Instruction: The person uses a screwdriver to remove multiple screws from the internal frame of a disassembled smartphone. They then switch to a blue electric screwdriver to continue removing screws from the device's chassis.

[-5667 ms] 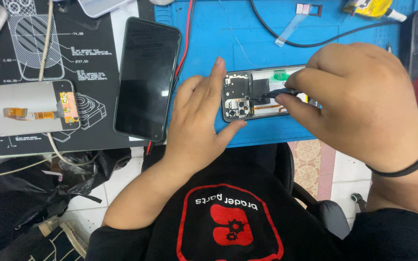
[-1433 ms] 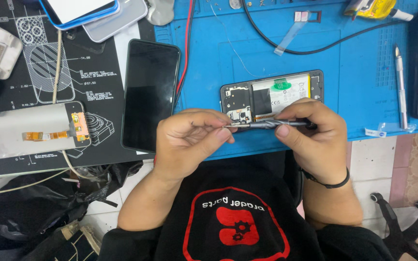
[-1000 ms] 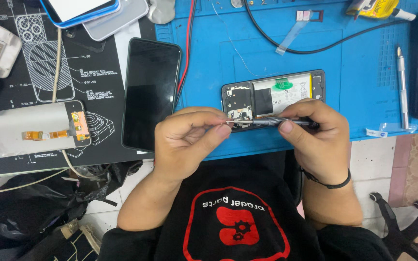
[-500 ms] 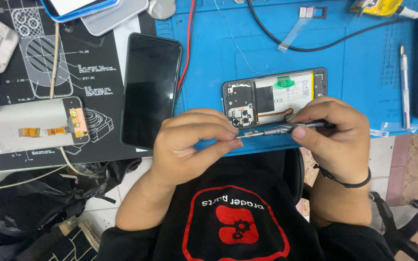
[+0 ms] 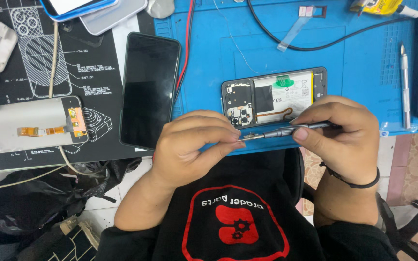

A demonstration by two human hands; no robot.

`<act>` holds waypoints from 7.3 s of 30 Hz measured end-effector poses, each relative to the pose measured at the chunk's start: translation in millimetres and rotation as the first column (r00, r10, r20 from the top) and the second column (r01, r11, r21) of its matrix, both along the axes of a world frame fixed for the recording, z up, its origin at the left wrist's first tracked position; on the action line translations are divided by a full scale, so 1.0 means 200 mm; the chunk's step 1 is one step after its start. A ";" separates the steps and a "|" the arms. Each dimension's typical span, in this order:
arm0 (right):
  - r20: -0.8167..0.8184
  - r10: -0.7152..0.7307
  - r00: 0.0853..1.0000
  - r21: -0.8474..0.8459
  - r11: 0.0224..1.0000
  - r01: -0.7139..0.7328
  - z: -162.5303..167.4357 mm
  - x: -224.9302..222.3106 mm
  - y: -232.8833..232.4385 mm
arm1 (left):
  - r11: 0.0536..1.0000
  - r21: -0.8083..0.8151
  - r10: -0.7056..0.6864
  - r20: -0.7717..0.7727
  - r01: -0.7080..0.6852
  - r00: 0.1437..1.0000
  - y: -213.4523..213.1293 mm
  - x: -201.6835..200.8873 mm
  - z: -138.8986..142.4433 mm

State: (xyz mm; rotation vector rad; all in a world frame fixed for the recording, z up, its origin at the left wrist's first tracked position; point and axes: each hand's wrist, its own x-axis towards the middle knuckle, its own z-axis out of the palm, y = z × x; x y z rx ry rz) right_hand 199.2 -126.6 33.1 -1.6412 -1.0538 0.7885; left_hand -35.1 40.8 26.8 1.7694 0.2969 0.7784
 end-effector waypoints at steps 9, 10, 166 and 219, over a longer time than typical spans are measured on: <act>0.144 -0.015 0.989 -0.022 1.000 0.019 0.07 -0.02 0.02 | 0.993 0.114 0.044 -0.025 -0.041 0.999 0.00 0.01 0.02; 0.187 -0.004 0.982 -0.039 0.999 0.011 0.08 -0.02 0.02 | 0.989 0.141 0.038 -0.033 -0.033 0.999 0.00 0.01 0.02; -0.031 -0.070 0.997 0.102 0.992 0.073 0.04 -0.13 0.03 | 0.919 -0.392 0.113 0.168 -0.038 0.979 -0.21 -0.04 -0.02; 0.682 0.183 0.708 -0.063 0.979 -0.193 0.46 -0.13 0.14 | 0.937 0.327 0.162 -0.108 -0.119 0.981 -0.12 -0.01 0.03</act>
